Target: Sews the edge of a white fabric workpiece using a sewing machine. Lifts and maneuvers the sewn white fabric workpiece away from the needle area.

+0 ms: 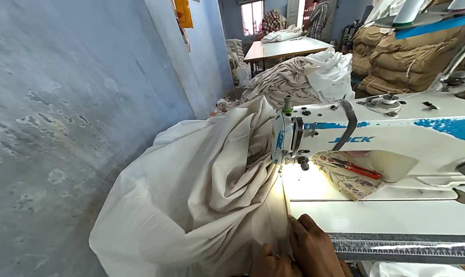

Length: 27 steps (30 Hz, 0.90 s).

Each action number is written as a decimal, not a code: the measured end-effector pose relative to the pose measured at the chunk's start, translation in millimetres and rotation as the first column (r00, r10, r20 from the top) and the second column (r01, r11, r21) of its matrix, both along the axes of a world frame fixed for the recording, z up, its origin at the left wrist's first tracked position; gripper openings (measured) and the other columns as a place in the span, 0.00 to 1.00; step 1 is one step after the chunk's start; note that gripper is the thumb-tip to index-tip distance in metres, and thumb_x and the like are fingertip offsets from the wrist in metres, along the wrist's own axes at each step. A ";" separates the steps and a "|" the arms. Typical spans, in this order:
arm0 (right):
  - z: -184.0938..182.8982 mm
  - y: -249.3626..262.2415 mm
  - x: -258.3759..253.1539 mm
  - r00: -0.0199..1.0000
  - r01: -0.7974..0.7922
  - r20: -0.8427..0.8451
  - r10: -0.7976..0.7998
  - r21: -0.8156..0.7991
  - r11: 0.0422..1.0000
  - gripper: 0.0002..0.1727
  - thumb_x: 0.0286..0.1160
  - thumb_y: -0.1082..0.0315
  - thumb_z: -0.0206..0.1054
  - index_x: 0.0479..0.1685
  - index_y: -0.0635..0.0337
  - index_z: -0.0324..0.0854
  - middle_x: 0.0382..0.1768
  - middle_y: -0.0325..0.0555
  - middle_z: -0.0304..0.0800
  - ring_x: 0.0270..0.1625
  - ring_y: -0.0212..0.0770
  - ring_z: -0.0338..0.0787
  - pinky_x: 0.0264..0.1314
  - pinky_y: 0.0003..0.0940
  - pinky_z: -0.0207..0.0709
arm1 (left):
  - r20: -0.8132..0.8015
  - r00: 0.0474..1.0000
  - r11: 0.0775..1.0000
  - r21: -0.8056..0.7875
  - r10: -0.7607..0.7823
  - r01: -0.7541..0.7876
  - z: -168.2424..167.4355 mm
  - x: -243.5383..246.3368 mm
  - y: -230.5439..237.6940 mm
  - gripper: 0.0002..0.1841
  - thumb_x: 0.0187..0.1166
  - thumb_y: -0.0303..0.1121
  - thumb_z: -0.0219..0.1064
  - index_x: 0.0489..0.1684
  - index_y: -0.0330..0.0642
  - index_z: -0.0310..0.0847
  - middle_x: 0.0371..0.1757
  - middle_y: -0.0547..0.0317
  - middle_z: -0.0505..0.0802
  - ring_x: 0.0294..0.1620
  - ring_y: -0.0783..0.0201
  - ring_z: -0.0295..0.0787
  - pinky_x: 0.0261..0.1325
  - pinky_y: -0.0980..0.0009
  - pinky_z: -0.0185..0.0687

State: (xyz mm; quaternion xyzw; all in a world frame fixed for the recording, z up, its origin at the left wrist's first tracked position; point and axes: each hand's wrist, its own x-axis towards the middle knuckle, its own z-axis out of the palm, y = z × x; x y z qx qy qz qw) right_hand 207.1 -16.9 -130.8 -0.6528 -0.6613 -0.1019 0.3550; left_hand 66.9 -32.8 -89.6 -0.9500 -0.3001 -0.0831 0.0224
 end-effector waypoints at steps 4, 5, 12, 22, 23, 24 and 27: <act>4.2 0.4 -0.5 1.000 0.000 0.003 0.000 -0.018 1.000 0.10 0.62 0.77 0.67 0.38 0.68 0.93 0.27 0.53 0.85 0.20 0.44 0.87 0.19 0.35 0.81 | 0.022 0.971 0.943 -0.244 0.238 -0.226 18.7 -7.6 5.9 0.13 0.81 0.37 0.66 0.49 0.38 0.92 0.50 0.39 0.93 0.50 0.39 0.93 0.49 0.43 0.87; 4.3 1.5 -0.5 1.000 0.001 0.002 -0.001 -0.015 1.000 0.10 0.60 0.78 0.68 0.37 0.68 0.93 0.27 0.53 0.85 0.19 0.45 0.87 0.19 0.35 0.81 | -0.021 0.932 0.890 -0.289 0.362 -0.353 25.9 -11.4 13.0 0.21 0.83 0.44 0.65 0.62 0.36 0.87 0.62 0.31 0.88 0.61 0.31 0.88 0.55 0.37 0.84; 9.0 9.0 1.6 1.000 0.015 0.005 -0.014 -0.078 0.997 0.08 0.61 0.79 0.70 0.37 0.70 0.93 0.29 0.57 0.87 0.22 0.49 0.90 0.22 0.41 0.85 | -0.106 0.838 0.772 -0.340 0.535 -0.536 8.8 -92.3 155.3 0.40 0.84 0.62 0.58 0.89 0.44 0.64 0.93 0.32 0.57 0.94 0.33 0.46 0.91 0.38 0.46; 7.6 10.3 -2.7 0.999 0.037 0.015 -0.037 -0.053 0.998 0.09 0.64 0.73 0.69 0.38 0.67 0.93 0.26 0.55 0.86 0.19 0.49 0.88 0.18 0.39 0.81 | 0.405 0.842 0.921 -0.306 0.356 -0.242 -8.2 8.5 60.7 0.24 0.75 0.22 0.63 0.73 0.37 0.81 0.73 0.39 0.83 0.68 0.42 0.85 0.66 0.50 0.84; 8.9 9.7 -1.9 0.999 0.031 0.009 -0.030 -0.070 0.997 0.11 0.62 0.74 0.68 0.40 0.67 0.93 0.26 0.55 0.86 0.19 0.49 0.87 0.18 0.40 0.81 | 0.402 0.845 0.927 -0.273 0.352 -0.257 -21.1 6.4 63.9 0.22 0.74 0.23 0.63 0.70 0.38 0.83 0.70 0.40 0.86 0.68 0.40 0.84 0.67 0.46 0.82; 9.4 9.3 -0.8 0.999 0.032 0.003 -0.032 -0.084 0.996 0.13 0.61 0.74 0.68 0.43 0.66 0.93 0.27 0.54 0.85 0.19 0.49 0.87 0.18 0.41 0.80 | 0.413 0.848 0.940 -0.223 0.332 -0.259 -29.8 2.6 68.2 0.20 0.74 0.24 0.63 0.66 0.39 0.86 0.66 0.42 0.88 0.66 0.40 0.85 0.65 0.45 0.81; 12.0 7.6 8.8 0.995 -0.021 -0.103 0.005 -0.157 0.987 0.17 0.67 0.72 0.67 0.55 0.63 0.90 0.31 0.53 0.88 0.24 0.51 0.88 0.24 0.48 0.82 | 0.425 0.865 0.962 -0.175 0.267 -0.211 -36.7 -5.3 72.2 0.16 0.77 0.27 0.62 0.60 0.44 0.89 0.61 0.47 0.89 0.64 0.44 0.86 0.64 0.48 0.83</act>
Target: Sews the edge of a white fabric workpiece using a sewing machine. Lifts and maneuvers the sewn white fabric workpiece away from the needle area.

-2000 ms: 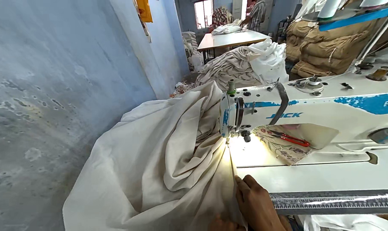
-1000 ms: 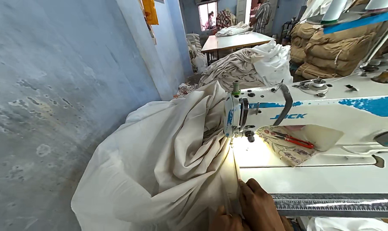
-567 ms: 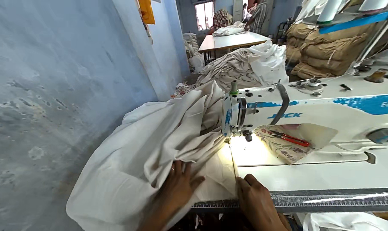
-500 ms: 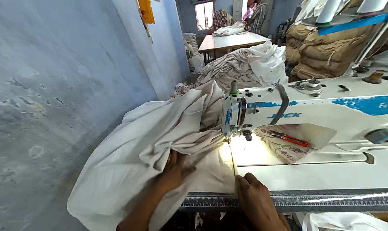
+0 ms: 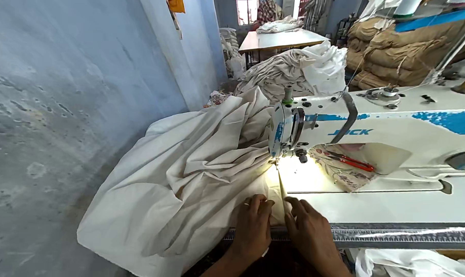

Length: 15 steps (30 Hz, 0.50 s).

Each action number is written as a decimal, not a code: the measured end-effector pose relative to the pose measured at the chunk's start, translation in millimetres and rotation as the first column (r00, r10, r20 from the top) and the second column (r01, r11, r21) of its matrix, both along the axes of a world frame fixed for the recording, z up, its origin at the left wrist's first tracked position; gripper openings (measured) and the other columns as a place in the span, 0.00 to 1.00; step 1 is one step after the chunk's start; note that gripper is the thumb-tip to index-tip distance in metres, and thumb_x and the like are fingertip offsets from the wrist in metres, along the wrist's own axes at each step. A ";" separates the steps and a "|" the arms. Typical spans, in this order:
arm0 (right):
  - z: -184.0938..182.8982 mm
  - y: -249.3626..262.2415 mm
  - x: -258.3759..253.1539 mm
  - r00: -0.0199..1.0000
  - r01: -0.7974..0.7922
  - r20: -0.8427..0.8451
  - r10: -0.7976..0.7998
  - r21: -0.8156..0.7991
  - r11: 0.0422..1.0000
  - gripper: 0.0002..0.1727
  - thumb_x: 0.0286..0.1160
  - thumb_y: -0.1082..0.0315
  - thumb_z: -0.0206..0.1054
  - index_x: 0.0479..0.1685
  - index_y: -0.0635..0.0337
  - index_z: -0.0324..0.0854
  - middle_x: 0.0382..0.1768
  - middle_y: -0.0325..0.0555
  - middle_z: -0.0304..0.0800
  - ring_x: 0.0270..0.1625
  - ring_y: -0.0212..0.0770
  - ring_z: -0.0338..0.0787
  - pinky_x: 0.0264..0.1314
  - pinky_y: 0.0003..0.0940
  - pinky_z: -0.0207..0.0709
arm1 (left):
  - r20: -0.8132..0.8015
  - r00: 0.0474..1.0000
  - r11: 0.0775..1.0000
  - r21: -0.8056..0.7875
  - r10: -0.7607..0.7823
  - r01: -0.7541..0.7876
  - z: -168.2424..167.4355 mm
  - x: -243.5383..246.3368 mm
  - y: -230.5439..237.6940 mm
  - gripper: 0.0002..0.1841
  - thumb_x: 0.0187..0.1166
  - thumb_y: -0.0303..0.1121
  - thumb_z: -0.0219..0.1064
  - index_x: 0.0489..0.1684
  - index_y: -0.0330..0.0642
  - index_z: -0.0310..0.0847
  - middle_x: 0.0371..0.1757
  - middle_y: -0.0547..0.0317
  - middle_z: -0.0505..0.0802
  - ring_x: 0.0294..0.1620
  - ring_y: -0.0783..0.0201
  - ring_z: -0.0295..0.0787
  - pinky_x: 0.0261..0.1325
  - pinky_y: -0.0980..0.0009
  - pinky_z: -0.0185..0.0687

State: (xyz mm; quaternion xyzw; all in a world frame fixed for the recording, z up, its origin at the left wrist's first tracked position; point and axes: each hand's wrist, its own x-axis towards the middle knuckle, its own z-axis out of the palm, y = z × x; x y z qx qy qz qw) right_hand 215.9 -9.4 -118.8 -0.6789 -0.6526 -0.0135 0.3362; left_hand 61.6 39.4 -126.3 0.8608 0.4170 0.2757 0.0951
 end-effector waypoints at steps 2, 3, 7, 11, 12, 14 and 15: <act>-4.5 4.2 15.5 0.992 -0.115 -0.054 0.116 0.026 0.993 0.21 0.70 0.75 0.63 0.60 0.50 0.92 0.44 0.53 0.87 0.37 0.51 0.90 0.35 0.49 0.86 | 0.013 1.000 1.000 0.011 -0.013 0.013 -2.5 0.0 -1.3 0.15 0.77 0.27 0.63 0.56 0.46 0.92 0.61 0.48 0.90 0.64 0.46 0.86 0.63 0.47 0.83; -8.4 8.1 25.0 0.981 -0.191 -0.023 0.192 0.053 0.980 0.27 0.66 0.79 0.61 0.59 0.42 0.93 0.50 0.52 0.85 0.46 0.52 0.89 0.40 0.49 0.86 | 0.016 1.000 1.000 0.004 -0.017 0.017 -2.2 0.4 -1.7 0.15 0.75 0.25 0.63 0.54 0.46 0.92 0.61 0.48 0.89 0.65 0.46 0.86 0.64 0.47 0.82; -14.8 16.4 62.0 0.937 -0.348 0.049 0.346 0.041 0.937 0.26 0.54 0.87 0.63 0.38 0.44 0.96 0.56 0.52 0.85 0.55 0.55 0.85 0.47 0.50 0.84 | 0.011 0.999 0.999 -0.033 -0.031 0.031 -2.5 -0.6 -1.6 0.21 0.71 0.21 0.63 0.56 0.53 0.93 0.63 0.49 0.87 0.66 0.46 0.82 0.63 0.47 0.81; -16.9 9.1 69.1 0.939 -0.343 0.043 0.341 0.038 0.939 0.24 0.62 0.80 0.58 0.45 0.43 0.95 0.53 0.47 0.84 0.54 0.49 0.86 0.49 0.46 0.84 | -0.284 0.951 0.954 -0.297 -0.119 0.031 25.3 4.1 -0.8 0.35 0.73 0.19 0.60 0.74 0.74 0.82 0.82 0.44 0.73 0.82 0.42 0.67 0.76 0.42 0.67; -18.6 7.6 66.6 0.935 -0.354 0.047 0.352 0.048 0.934 0.25 0.61 0.79 0.58 0.46 0.41 0.95 0.52 0.45 0.85 0.55 0.50 0.85 0.48 0.48 0.82 | -0.368 0.917 0.926 -0.377 -0.155 0.006 33.7 7.7 -0.1 0.37 0.75 0.20 0.59 0.78 0.78 0.78 0.86 0.45 0.67 0.86 0.43 0.60 0.80 0.42 0.61; -19.0 7.2 63.7 0.927 -0.374 0.050 0.371 0.076 0.924 0.26 0.58 0.79 0.58 0.45 0.40 0.96 0.53 0.45 0.85 0.57 0.51 0.85 0.48 0.50 0.80 | -0.443 0.874 0.902 -0.431 -0.199 -0.013 42.4 12.1 2.6 0.36 0.77 0.23 0.60 0.81 0.81 0.73 0.89 0.45 0.61 0.88 0.43 0.56 0.82 0.41 0.56; -17.8 7.1 63.3 0.924 -0.382 0.044 0.380 0.093 0.919 0.26 0.57 0.79 0.58 0.44 0.41 0.96 0.53 0.47 0.85 0.57 0.51 0.84 0.48 0.48 0.80 | -0.458 0.863 0.902 -0.432 -0.212 -0.008 44.7 12.5 3.9 0.37 0.78 0.24 0.61 0.82 0.82 0.71 0.89 0.45 0.61 0.87 0.43 0.55 0.81 0.41 0.56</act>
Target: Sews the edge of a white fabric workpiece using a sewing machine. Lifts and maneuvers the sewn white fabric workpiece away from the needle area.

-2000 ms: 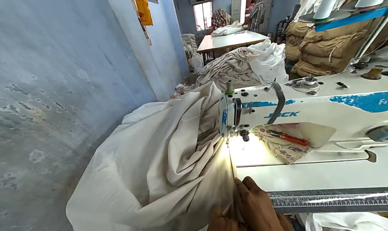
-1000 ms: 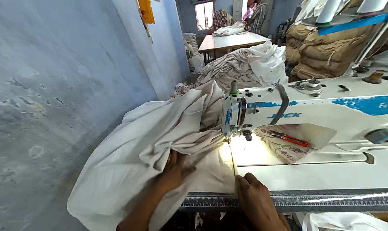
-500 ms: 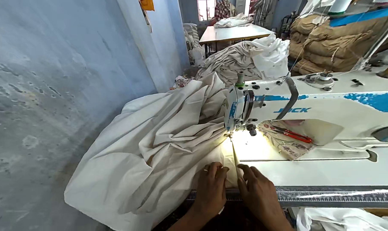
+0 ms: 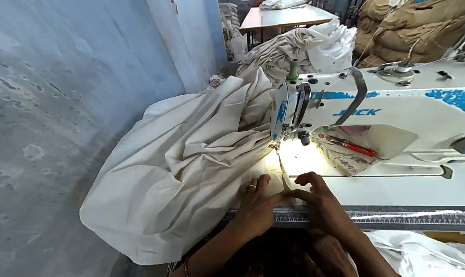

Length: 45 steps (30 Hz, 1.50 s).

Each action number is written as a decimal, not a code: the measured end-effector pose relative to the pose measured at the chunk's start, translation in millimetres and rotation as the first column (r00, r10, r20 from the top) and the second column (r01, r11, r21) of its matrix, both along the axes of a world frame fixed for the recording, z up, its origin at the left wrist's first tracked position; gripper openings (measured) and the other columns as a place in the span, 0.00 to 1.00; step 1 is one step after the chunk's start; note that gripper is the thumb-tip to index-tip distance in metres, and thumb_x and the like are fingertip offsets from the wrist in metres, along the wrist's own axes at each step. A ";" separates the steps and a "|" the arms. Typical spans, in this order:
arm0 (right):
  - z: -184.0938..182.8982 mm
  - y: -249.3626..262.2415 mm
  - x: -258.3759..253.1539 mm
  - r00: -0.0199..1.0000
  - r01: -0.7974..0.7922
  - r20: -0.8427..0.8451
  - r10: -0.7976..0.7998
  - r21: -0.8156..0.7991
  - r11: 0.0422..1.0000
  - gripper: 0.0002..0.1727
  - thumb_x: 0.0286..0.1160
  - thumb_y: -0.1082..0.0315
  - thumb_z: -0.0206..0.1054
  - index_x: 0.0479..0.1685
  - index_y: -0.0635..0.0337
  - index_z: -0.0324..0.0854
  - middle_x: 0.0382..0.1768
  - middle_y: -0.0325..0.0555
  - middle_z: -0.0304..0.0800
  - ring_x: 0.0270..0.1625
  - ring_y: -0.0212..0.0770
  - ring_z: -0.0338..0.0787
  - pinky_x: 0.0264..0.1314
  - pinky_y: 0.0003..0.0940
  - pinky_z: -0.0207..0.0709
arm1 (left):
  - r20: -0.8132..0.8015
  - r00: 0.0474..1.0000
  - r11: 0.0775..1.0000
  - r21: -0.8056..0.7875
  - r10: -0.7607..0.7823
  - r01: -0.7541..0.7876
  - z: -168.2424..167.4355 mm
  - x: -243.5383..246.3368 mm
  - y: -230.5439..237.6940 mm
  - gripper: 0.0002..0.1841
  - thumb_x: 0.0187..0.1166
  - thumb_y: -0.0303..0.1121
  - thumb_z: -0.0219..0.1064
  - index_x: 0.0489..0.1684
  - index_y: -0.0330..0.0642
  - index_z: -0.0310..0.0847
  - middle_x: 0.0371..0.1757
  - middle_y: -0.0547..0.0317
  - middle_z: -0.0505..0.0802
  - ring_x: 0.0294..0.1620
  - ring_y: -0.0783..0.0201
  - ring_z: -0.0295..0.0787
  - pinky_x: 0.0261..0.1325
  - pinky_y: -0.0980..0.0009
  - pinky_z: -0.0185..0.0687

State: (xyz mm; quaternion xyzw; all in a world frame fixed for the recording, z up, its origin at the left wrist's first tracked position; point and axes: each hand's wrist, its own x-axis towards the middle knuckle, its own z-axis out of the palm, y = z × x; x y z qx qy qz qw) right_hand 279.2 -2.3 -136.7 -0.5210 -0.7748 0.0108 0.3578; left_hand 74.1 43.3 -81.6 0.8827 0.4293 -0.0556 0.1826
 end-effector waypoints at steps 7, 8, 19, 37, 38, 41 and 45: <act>0.7 0.4 -2.6 1.000 0.006 0.027 -0.007 0.009 1.000 0.18 0.58 0.80 0.66 0.38 0.48 0.97 0.55 0.54 0.84 0.53 0.53 0.86 0.46 0.48 0.83 | 0.067 0.997 0.996 0.089 -0.027 0.021 -5.5 -3.5 4.3 0.40 0.74 0.25 0.64 0.84 0.84 0.68 0.86 0.47 0.65 0.80 0.45 0.64 0.73 0.43 0.62; 1.6 0.5 -0.9 1.000 0.023 -0.004 -0.023 0.010 1.000 0.13 0.63 0.78 0.67 0.35 0.51 0.96 0.53 0.52 0.85 0.50 0.49 0.87 0.47 0.44 0.85 | 0.207 0.978 0.985 0.170 -0.040 0.004 -15.4 -8.3 3.7 0.36 0.72 0.23 0.64 0.79 0.75 0.78 0.79 0.48 0.74 0.74 0.45 0.71 0.68 0.44 0.68; 7.6 -3.6 -5.6 0.965 0.227 -0.100 -0.243 -0.148 0.963 0.06 0.65 0.67 0.77 0.26 0.59 0.89 0.25 0.40 0.82 0.24 0.37 0.83 0.28 0.38 0.80 | 0.649 0.760 0.965 0.221 -0.038 -0.140 -45.3 -34.7 5.2 0.15 0.69 0.45 0.79 0.33 0.41 0.91 0.37 0.58 0.88 0.39 0.62 0.85 0.44 0.63 0.83; 18.6 5.4 -20.4 0.936 0.327 -0.022 -0.351 -0.310 0.893 0.11 0.69 0.66 0.78 0.24 0.60 0.85 0.25 0.44 0.79 0.27 0.45 0.83 0.30 0.48 0.79 | 0.389 0.894 0.937 0.168 0.222 -0.306 -24.2 -13.9 4.0 0.16 0.83 0.41 0.67 0.30 0.38 0.86 0.35 0.53 0.85 0.35 0.55 0.86 0.38 0.56 0.81; 17.2 6.4 -21.9 0.935 0.337 -0.011 -0.354 -0.282 0.898 0.11 0.68 0.66 0.79 0.24 0.60 0.84 0.24 0.44 0.79 0.26 0.46 0.83 0.29 0.49 0.78 | 0.392 0.889 0.935 0.155 0.239 -0.320 -22.2 -13.9 4.0 0.14 0.82 0.41 0.69 0.32 0.39 0.85 0.35 0.54 0.85 0.34 0.55 0.85 0.37 0.56 0.80; 9.2 6.3 -19.1 0.967 0.248 -0.028 -0.255 -0.148 0.957 0.05 0.66 0.69 0.77 0.37 0.58 0.90 0.33 0.47 0.86 0.31 0.49 0.86 0.30 0.52 0.80 | 0.474 0.879 0.943 0.261 0.059 -0.204 -27.6 -19.5 4.7 0.06 0.77 0.29 0.70 0.44 0.42 0.92 0.44 0.53 0.90 0.36 0.55 0.89 0.38 0.55 0.85; -1.9 4.6 1.4 0.998 0.052 0.030 -0.052 0.004 0.999 0.12 0.74 0.62 0.66 0.41 0.48 0.97 0.45 0.43 0.88 0.37 0.40 0.85 0.37 0.39 0.82 | 0.486 0.827 0.811 0.582 -0.283 -0.064 -52.1 -29.8 12.7 0.11 0.71 0.29 0.64 0.37 0.48 0.96 0.40 0.60 0.91 0.39 0.59 0.86 0.37 0.65 0.83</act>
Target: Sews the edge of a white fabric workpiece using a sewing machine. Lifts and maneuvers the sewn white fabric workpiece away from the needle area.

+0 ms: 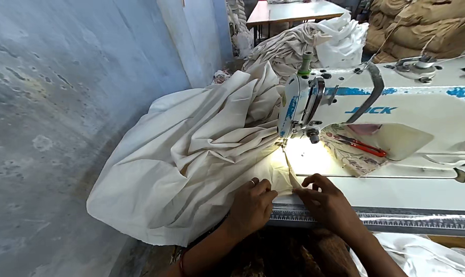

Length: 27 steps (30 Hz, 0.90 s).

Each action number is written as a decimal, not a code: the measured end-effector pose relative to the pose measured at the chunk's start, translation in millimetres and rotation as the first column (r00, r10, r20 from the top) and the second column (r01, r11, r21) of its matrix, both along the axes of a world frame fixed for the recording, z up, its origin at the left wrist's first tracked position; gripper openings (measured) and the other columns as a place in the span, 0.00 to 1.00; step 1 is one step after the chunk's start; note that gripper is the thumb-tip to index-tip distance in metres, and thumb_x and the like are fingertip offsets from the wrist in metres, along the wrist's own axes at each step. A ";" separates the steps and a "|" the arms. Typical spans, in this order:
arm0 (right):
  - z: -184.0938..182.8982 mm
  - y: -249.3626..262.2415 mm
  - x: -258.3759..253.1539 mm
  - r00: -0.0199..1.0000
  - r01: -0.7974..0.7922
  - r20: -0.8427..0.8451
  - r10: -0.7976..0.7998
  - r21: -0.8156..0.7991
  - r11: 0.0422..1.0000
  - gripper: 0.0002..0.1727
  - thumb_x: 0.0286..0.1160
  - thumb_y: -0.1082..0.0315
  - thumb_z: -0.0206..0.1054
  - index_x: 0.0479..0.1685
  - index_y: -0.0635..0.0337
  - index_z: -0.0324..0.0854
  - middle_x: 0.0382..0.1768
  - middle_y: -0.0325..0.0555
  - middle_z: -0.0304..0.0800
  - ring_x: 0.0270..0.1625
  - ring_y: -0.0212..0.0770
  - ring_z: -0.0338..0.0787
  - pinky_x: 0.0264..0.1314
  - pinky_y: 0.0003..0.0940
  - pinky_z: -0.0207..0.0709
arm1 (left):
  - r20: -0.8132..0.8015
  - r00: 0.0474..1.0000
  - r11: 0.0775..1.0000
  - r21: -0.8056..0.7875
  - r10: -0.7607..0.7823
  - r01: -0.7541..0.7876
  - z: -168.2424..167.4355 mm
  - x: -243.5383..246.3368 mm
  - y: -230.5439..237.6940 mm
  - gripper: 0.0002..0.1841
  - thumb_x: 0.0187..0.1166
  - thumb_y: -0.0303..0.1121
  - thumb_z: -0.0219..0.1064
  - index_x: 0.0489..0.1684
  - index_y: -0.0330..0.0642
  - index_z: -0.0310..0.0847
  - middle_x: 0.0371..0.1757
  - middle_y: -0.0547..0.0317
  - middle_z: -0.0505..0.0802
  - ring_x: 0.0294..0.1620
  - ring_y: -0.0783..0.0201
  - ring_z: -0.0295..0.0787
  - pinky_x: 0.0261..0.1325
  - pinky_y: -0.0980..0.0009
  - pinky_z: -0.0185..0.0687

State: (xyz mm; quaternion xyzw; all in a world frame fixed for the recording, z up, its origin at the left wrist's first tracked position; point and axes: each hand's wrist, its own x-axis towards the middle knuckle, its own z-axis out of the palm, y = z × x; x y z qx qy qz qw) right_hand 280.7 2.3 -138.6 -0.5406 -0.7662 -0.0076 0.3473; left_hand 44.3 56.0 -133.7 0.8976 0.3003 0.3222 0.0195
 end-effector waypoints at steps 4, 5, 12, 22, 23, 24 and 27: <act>-0.8 4.3 10.5 0.997 -0.065 0.044 0.062 0.056 0.996 0.13 0.74 0.60 0.66 0.41 0.51 0.97 0.44 0.43 0.89 0.38 0.39 0.86 0.39 0.35 0.84 | -0.027 1.000 0.996 0.085 0.010 -0.008 -2.3 1.1 1.2 0.15 0.79 0.46 0.66 0.37 0.47 0.94 0.39 0.59 0.89 0.38 0.59 0.85 0.37 0.67 0.82; -0.8 5.7 9.9 0.997 -0.065 0.051 0.061 0.064 0.996 0.12 0.74 0.61 0.66 0.39 0.52 0.96 0.42 0.43 0.89 0.39 0.41 0.87 0.39 0.36 0.84 | -0.036 0.999 0.995 0.099 0.009 -0.006 -1.9 3.5 2.0 0.15 0.81 0.45 0.66 0.36 0.46 0.94 0.39 0.57 0.90 0.38 0.59 0.86 0.36 0.67 0.83; -0.4 10.0 9.0 0.999 -0.049 0.017 0.049 0.013 0.999 0.10 0.71 0.62 0.67 0.35 0.53 0.93 0.35 0.38 0.88 0.39 0.41 0.88 0.39 0.40 0.82 | -0.059 0.998 0.992 0.122 0.035 -0.028 -2.3 3.9 3.5 0.15 0.83 0.42 0.65 0.32 0.43 0.91 0.38 0.57 0.90 0.36 0.58 0.87 0.34 0.66 0.84; 15.7 18.4 -8.0 0.990 0.143 0.038 -0.138 -0.223 0.964 0.09 0.74 0.64 0.74 0.31 0.60 0.88 0.29 0.46 0.87 0.34 0.50 0.89 0.36 0.54 0.81 | -0.232 0.954 0.902 -0.344 0.189 -0.262 25.9 18.0 5.0 0.11 0.85 0.39 0.64 0.38 0.43 0.88 0.60 0.50 0.82 0.63 0.48 0.79 0.58 0.52 0.80; 16.8 19.3 -10.7 0.985 0.174 0.037 -0.170 -0.238 0.956 0.10 0.73 0.63 0.75 0.29 0.60 0.87 0.27 0.46 0.85 0.32 0.50 0.88 0.35 0.54 0.80 | -0.275 0.939 0.879 -0.370 0.205 -0.300 29.9 20.5 6.0 0.12 0.85 0.41 0.64 0.39 0.43 0.88 0.59 0.50 0.82 0.63 0.48 0.79 0.59 0.52 0.79; 17.4 19.9 -12.7 0.980 0.200 0.039 -0.196 -0.247 0.948 0.11 0.72 0.63 0.76 0.27 0.59 0.86 0.25 0.45 0.84 0.30 0.50 0.87 0.33 0.53 0.78 | -0.294 0.931 0.861 -0.390 0.219 -0.326 32.8 22.5 6.8 0.12 0.83 0.41 0.66 0.38 0.42 0.89 0.57 0.50 0.82 0.62 0.48 0.79 0.58 0.51 0.78; 18.9 19.4 -15.5 0.968 0.241 -0.005 -0.253 -0.284 0.928 0.13 0.70 0.61 0.79 0.32 0.61 0.85 0.23 0.45 0.82 0.28 0.50 0.86 0.33 0.54 0.78 | -0.218 0.955 0.868 -0.411 0.202 -0.277 31.4 19.7 9.6 0.07 0.79 0.39 0.71 0.44 0.47 0.89 0.55 0.50 0.84 0.59 0.47 0.80 0.54 0.50 0.79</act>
